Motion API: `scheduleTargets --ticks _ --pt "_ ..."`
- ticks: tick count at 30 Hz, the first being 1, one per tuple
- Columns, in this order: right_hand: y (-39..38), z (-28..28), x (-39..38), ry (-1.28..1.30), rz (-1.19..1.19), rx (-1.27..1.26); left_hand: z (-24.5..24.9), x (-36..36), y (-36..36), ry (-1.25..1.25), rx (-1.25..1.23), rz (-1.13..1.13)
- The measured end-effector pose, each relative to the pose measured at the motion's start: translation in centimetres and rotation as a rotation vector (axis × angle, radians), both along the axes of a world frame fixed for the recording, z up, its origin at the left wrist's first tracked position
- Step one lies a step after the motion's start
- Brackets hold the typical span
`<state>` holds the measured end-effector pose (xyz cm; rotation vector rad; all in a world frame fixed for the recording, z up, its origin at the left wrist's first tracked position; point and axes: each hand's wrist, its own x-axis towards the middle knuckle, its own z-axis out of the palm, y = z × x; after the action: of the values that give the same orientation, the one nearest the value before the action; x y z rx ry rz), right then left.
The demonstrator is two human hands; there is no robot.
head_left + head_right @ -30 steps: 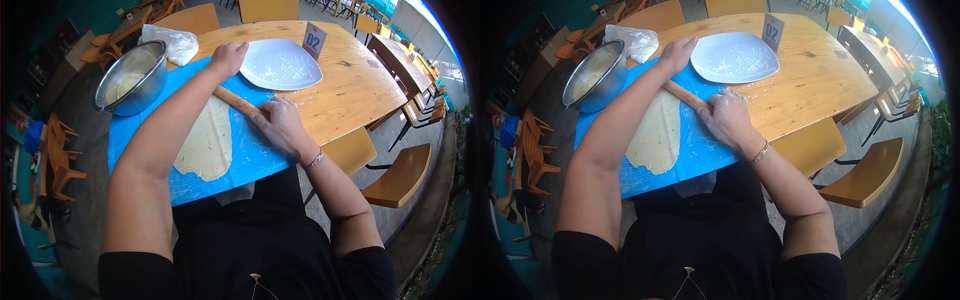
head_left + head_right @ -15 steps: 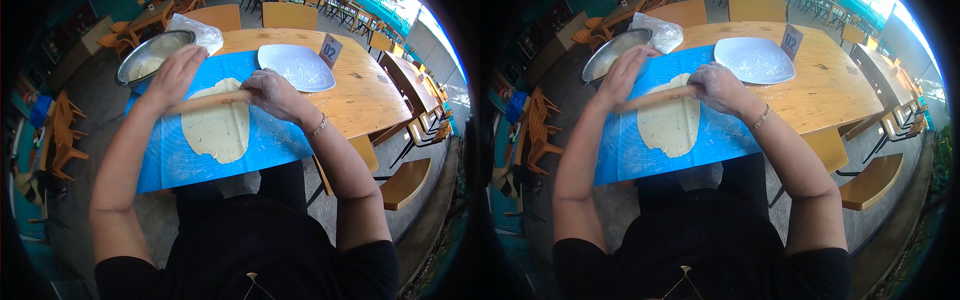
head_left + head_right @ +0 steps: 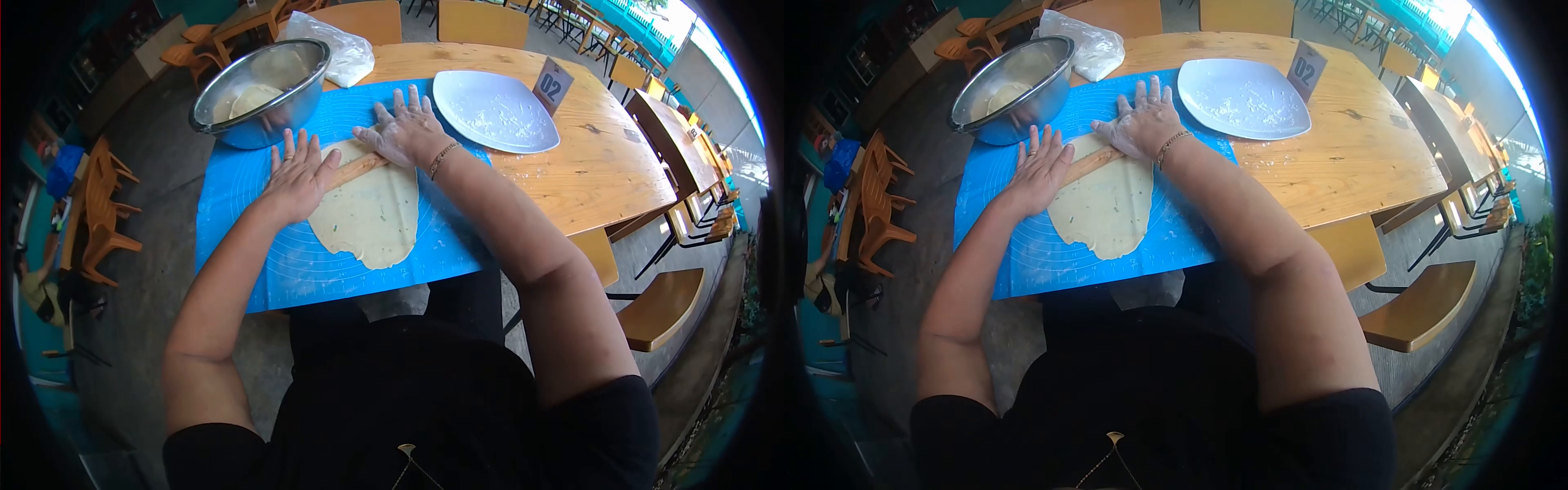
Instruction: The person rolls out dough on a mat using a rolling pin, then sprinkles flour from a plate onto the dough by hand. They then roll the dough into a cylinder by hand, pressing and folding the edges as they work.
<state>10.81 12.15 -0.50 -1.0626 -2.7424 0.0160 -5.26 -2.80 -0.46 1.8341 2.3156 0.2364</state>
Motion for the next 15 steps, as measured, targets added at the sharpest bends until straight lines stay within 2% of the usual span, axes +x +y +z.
scheduleTargets --ticks 1,5,8,10,11,13,15 --pt "-0.1 0.0 0.0 -0.103 -0.013 -0.012 0.2 0.1 0.0 0.009 -0.04 0.025" --pt "-0.8 -0.8 2.3 -0.105 0.023 0.011 0.8 1.6 -1.9 -0.055 0.0 -0.047" --pt "-2.7 -1.2 5.8 0.021 0.146 0.039 1.3 3.4 -4.1 0.013 -0.06 -0.142" --pt "-4.1 -1.3 8.0 0.087 0.215 -0.013 0.9 4.3 -5.5 0.146 0.059 -0.296" --pt "-5.0 -1.4 9.0 0.132 0.226 0.0 0.7 4.6 -6.2 0.142 0.056 -0.297" --pt "-6.4 -1.2 10.8 0.132 0.242 0.016 0.5 5.0 -7.2 -0.024 0.138 -0.386" --pt "-7.7 -1.0 12.4 0.149 0.27 0.028 0.4 5.5 -8.3 -0.066 0.173 -0.414"
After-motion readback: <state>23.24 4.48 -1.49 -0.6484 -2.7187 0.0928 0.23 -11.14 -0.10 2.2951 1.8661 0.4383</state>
